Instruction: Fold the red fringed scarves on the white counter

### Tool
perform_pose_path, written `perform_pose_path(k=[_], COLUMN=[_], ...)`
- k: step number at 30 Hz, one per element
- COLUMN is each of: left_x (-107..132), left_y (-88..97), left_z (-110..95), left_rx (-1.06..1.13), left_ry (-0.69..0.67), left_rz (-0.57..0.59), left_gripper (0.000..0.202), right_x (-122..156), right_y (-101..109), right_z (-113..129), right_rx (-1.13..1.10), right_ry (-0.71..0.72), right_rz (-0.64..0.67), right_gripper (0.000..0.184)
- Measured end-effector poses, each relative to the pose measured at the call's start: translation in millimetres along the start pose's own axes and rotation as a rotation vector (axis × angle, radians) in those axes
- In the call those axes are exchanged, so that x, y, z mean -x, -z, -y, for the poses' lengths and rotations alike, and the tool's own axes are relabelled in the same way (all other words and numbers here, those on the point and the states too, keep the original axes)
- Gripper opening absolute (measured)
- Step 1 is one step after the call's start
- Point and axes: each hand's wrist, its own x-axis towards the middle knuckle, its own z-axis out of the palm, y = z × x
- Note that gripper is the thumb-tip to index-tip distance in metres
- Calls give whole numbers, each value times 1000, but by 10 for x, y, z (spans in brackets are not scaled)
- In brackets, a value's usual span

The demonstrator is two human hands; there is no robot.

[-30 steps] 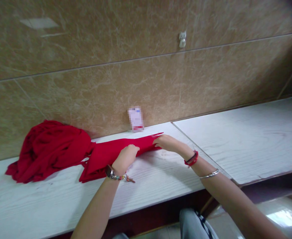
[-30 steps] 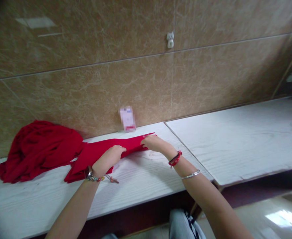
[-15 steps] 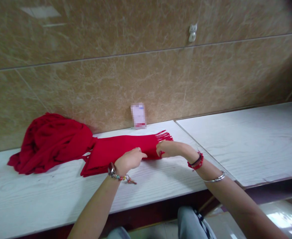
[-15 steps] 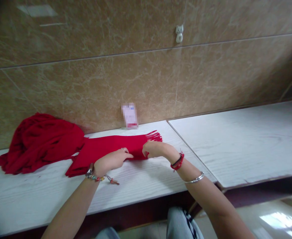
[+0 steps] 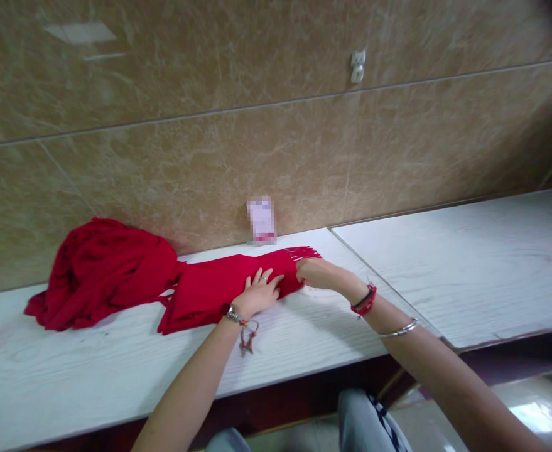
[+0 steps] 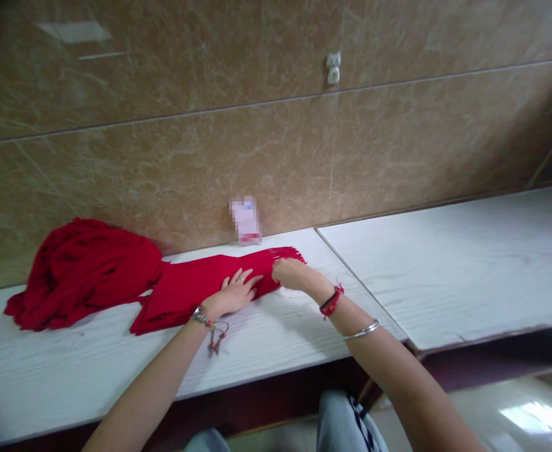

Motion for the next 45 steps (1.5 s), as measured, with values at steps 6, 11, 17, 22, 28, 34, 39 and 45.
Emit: perform_pose_path(k=[6,11,17,22,28,34,39,45], left_x=[-31,-14,11,82,85,47,9,9], left_y=[32,67,84,203,202,176,153,159], left_z=[42,34,39,-27,-65,-98,-125,-157], left_rx=[47,53,64,-34,-169,-159,-160,-96], left_ry=[-6,-21,-68,-287,-358,-211,-183,-175], left_rz=[204,235,126,-133,-193,-244,-277,-282], left_gripper=[54,55,56,51,30,19,18,19], right_x=[54,40,20,55,14,-2,25,-23], right_y=[113,118,48,88,25,1,21,-28], right_z=[10,-31,-42,-42,-3,64,8,-50], right_rx=[-142,-225,-261,-235,-203,-118,-117,-63], right_ry=[-11,-58,-30,-9,47,-14,-26,-80], right_rz=[117,17,50,58,-12,-42,-88,-97], right_gripper=[27,21,27,28,24,18,20,16])
